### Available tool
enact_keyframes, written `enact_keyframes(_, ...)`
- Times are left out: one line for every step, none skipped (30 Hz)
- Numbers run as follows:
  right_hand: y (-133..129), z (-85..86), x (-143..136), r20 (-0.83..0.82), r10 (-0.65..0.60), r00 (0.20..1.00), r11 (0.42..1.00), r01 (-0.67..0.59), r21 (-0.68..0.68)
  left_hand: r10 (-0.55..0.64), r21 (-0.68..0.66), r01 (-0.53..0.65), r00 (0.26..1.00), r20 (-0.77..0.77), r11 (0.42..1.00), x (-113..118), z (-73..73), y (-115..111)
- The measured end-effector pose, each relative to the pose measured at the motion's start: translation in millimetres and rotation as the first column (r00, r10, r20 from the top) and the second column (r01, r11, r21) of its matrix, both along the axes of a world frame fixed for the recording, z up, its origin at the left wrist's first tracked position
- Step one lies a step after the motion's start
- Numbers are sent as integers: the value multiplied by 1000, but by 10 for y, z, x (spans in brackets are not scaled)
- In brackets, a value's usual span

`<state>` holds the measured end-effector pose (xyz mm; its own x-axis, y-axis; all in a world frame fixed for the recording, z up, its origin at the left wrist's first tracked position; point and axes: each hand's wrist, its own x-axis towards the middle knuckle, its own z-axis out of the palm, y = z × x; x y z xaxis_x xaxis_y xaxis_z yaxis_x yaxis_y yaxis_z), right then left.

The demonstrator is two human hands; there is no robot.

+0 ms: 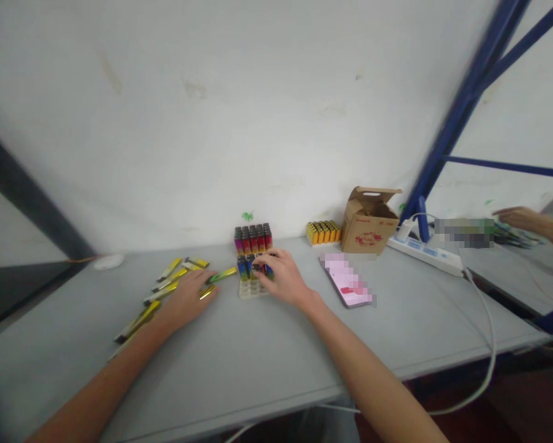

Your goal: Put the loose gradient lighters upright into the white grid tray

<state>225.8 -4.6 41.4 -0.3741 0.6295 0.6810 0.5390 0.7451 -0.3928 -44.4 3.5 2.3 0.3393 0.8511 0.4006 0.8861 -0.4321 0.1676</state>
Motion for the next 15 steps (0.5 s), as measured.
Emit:
enact_keyframes(-5, -20, 5, 26, 2, 1000, 1000, -2, 23, 5, -4, -5, 1000, -8, 1000, -4, -1, 1)
enact_keyframes(-13, -38, 13, 43, -2, 999, 999, 1, 41, 13, -7, -13, 1000, -13, 1000, -8, -2, 2)
enact_keyframes(-20, -53, 24, 51, -15, 999, 998, 13, 55, 22, -8, -22, 1000, -16, 1000, -12, -1, 4)
enact_keyframes(-26, -63, 37, 52, -36, 998, 997, 32, 63, 31, -7, -31, 999, -16, 1000, -16, 2, 6)
enact_keyframes(-30, -70, 53, 49, -58, 997, 996, 54, 68, 35, -7, -35, 999, -12, 999, -23, 10, 9)
enact_keyframes(-30, -74, 70, 45, -75, 996, 995, 72, 71, 32, -7, -33, 999, -5, 999, -34, 22, 11)
enact_keyframes(-28, -76, 87, 46, -83, 996, 994, 79, 72, 24, -6, -24, 1000, 6, 1000, -50, 38, 13)
enact_keyframes(-23, -78, 103, 48, -83, 995, 994, 79, 75, 11, -6, -11, 1000, 17, 1000, -71, 57, 15)
enact_keyframes(-17, -79, 118, 50, -79, 996, 994, 75, 79, -5, -6, 6, 1000, 26, 1000, -97, 78, 17)
enact_keyframes(-10, -81, 131, 53, -74, 996, 994, 69, 82, -24, -6, 24, 999, 31, 1000, -126, 99, 18)
enact_keyframes(-4, -84, 142, 55, -68, 996, 994, 63, 87, -42, -5, 42, 999, 31, 999, -157, 118, 18)
enact_keyframes(1, -89, 150, 59, -64, 996, 994, 58, 90, -56, -3, 57, 998, 24, 998, -187, 136, 18)
enact_keyframes(4, -95, 155, 65, -61, 996, 994, 54, 93, -63, -2, 63, 998, 13, 998, -215, 150, 16)
enact_keyframes(6, -103, 157, 72, -59, 996, 994, 52, 96, -64, -3, 64, 998, -2, 998, -239, 160, 13)
enact_keyframes(6, -113, 156, 78, -60, 995, 994, 52, 99, -62, -7, 61, 998, -19, 998, -258, 167, 10)
